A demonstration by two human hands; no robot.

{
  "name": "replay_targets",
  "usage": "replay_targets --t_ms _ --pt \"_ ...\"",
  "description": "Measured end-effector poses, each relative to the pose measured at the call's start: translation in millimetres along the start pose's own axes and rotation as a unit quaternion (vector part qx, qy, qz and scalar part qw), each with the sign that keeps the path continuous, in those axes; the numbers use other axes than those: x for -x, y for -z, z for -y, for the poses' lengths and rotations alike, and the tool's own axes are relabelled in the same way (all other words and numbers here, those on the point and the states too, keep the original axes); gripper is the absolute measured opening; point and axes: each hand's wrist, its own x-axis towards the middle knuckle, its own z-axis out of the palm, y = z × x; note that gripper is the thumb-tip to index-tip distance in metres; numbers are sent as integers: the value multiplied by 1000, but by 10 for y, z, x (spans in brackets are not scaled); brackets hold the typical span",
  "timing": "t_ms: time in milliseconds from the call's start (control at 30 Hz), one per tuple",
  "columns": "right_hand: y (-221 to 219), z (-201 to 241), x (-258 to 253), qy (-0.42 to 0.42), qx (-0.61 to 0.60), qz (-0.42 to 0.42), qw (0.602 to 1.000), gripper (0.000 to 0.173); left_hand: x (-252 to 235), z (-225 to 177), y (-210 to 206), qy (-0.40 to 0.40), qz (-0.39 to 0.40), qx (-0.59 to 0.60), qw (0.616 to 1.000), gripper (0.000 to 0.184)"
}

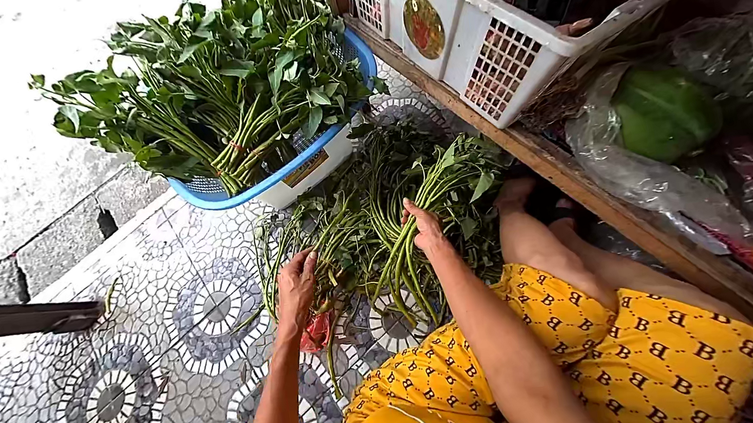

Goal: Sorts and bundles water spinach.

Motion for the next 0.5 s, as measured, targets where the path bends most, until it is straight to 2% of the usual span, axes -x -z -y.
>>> replay_targets --t_ms 167,267,333,400,433,467,500 --pt "-11 -34 11 -15 -3 43 999 26 96 -200 -343 -43 -23 104 993 30" --pt "-27 43 50 -19 -31 24 999 23 287 -457 -222 -81 -91 131 984 29" --pt "-9 66 45 -13 -35 12 999 20 414 -602 71 -158 -204 62 964 30" --pt "4 35 11 -9 -31 5 999 21 383 -563 351 -214 -312 -97 920 29" --pt "9 18 2 -7 -25 4 1000 21 324 -418 410 -179 -294 -188 920 30" --pt "4 0 -4 -7 -17 1 1000 22 246 -194 404 -92 -205 -271 936 33" --pt "-5 -20 -7 -8 -8 1 1000 22 126 83 349 26 -64 -333 940 35"
